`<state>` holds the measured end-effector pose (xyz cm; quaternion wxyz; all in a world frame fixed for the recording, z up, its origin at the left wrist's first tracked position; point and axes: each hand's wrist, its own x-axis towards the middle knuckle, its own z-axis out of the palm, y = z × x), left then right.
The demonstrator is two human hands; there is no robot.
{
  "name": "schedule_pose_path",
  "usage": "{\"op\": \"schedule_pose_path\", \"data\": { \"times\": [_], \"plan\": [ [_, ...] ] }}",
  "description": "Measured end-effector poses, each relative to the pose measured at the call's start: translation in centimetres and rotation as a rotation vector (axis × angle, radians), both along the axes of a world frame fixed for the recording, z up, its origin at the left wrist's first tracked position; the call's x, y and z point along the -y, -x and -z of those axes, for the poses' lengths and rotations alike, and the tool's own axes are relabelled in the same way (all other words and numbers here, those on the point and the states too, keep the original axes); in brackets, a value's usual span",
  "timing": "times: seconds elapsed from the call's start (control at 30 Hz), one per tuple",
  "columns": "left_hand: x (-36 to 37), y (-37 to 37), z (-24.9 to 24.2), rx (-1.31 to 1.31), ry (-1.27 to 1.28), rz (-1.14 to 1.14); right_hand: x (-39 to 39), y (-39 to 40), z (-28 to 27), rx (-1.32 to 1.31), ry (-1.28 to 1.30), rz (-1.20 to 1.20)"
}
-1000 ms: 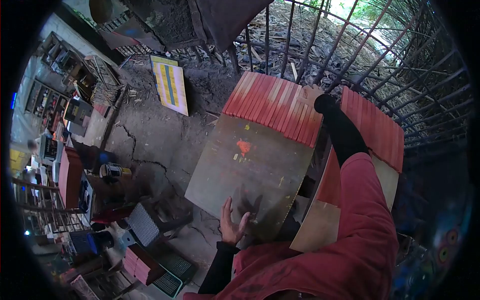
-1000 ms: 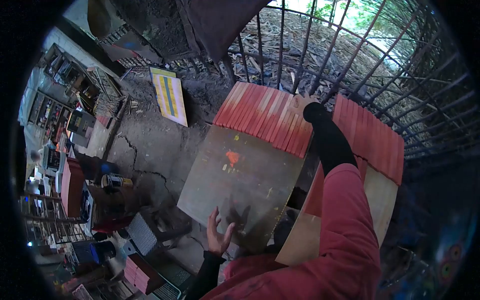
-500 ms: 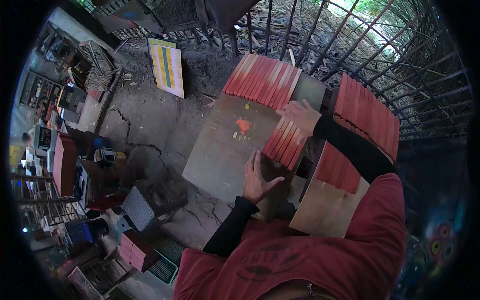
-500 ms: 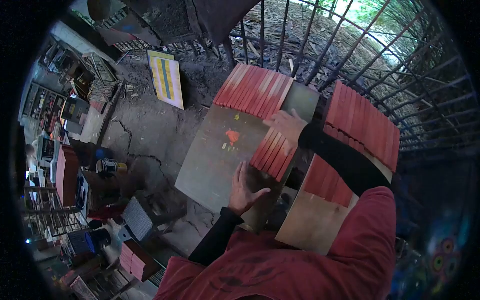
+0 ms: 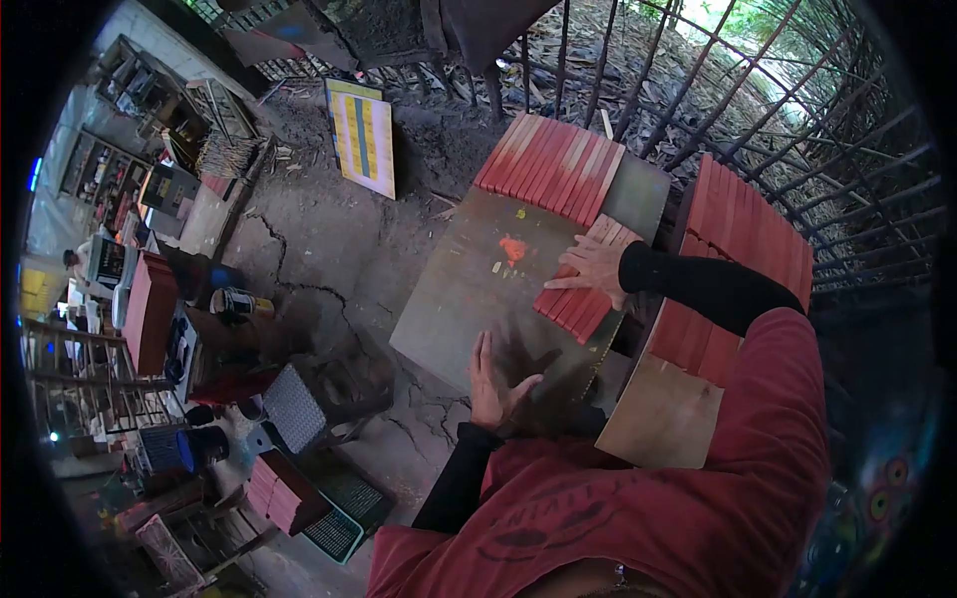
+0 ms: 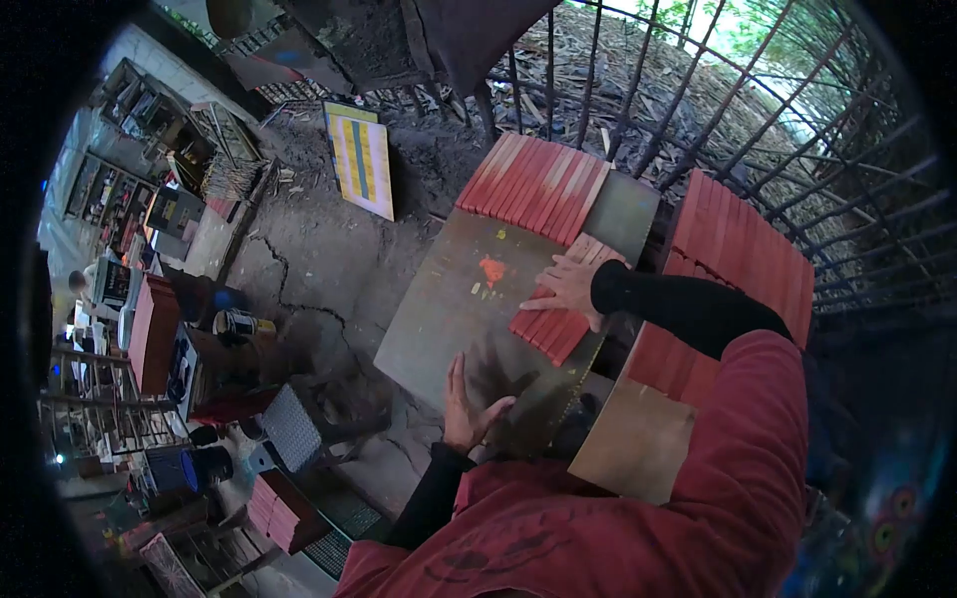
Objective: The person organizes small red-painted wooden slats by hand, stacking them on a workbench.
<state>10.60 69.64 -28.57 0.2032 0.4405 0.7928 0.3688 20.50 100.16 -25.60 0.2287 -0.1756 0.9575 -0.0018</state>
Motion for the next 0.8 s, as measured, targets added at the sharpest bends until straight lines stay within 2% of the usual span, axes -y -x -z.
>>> {"op": "schedule_pose_path", "data": {
  "times": [0.03, 0.07, 0.1, 0.13, 0.2, 0.27, 0.3, 0.33, 0.37, 0.4, 0.43, 0.53, 0.6, 0.67, 0.73, 0.8],
  "plan": [
    [0.2, 0.2, 0.0, 0.030, -0.007, -0.010, 0.6, 0.3, -0.6, -0.003, -0.005, -0.007],
    [0.3, 0.6, 0.0, 0.030, -0.010, -0.015, 1.3, 0.6, -1.2, -0.045, 0.091, 0.088],
    [0.1, 1.0, -0.3, 0.189, -0.108, -0.047, 2.0, 1.0, -2.5, -0.086, 0.188, 0.186],
    [-0.1, 1.5, -0.6, 0.350, -0.205, -0.078, 2.4, 1.4, -3.4, -0.082, 0.187, 0.185],
    [-1.5, 3.1, -1.9, 0.431, -0.264, -0.032, 3.2, 2.1, -5.5, -0.208, 0.896, 0.383],
    [-4.1, 4.8, -4.2, 0.791, -0.391, 0.130, 4.1, 1.4, -9.8, -0.199, 0.951, 0.425],
    [-5.3, 5.9, -4.8, 0.833, -0.316, 0.297, 5.0, 0.4, -11.2, -0.015, 1.329, 0.574],
    [-6.0, 6.4, -5.6, 0.836, -0.321, 0.315, 5.8, -0.7, -11.9, 0.180, 1.700, 0.720],
    [-6.8, 6.6, -6.5, 1.037, -0.151, 0.527, 5.9, -2.4, -10.5, -0.012, 1.720, 0.723],
    [-7.4, 6.3, -7.5, 1.228, 0.038, 0.744, 6.2, -4.2, -9.4, -0.030, 1.709, 0.744],
    [-7.6, 4.1, -8.6, 1.403, -0.140, 0.676, 6.6, -6.1, -8.4, -0.044, 1.802, 0.759],
    [-8.6, -0.2, -10.7, 1.538, -0.109, 0.672, 9.9, -11.3, -5.9, -0.232, 2.110, 0.886],
    [-8.7, -2.4, -11.5, 1.566, -0.012, 0.700, 12.5, -15.3, -3.5, -0.299, 2.166, 1.032],
    [-9.3, -4.6, -11.5, 1.468, 0.168, 0.749, 15.0, -18.1, -3.3, -0.552, 2.379, 1.303],
    [-9.9, -7.1, -12.0, 1.480, 0.225, 0.834, 17.0, -19.8, -6.3, -0.693, 2.340, 1.339],
    [-10.6, -9.1, -12.8, 1.338, 0.171, 0.862, 18.7, -21.3, -7.3, -1.027, 2.297, 1.556]
  ]
}}
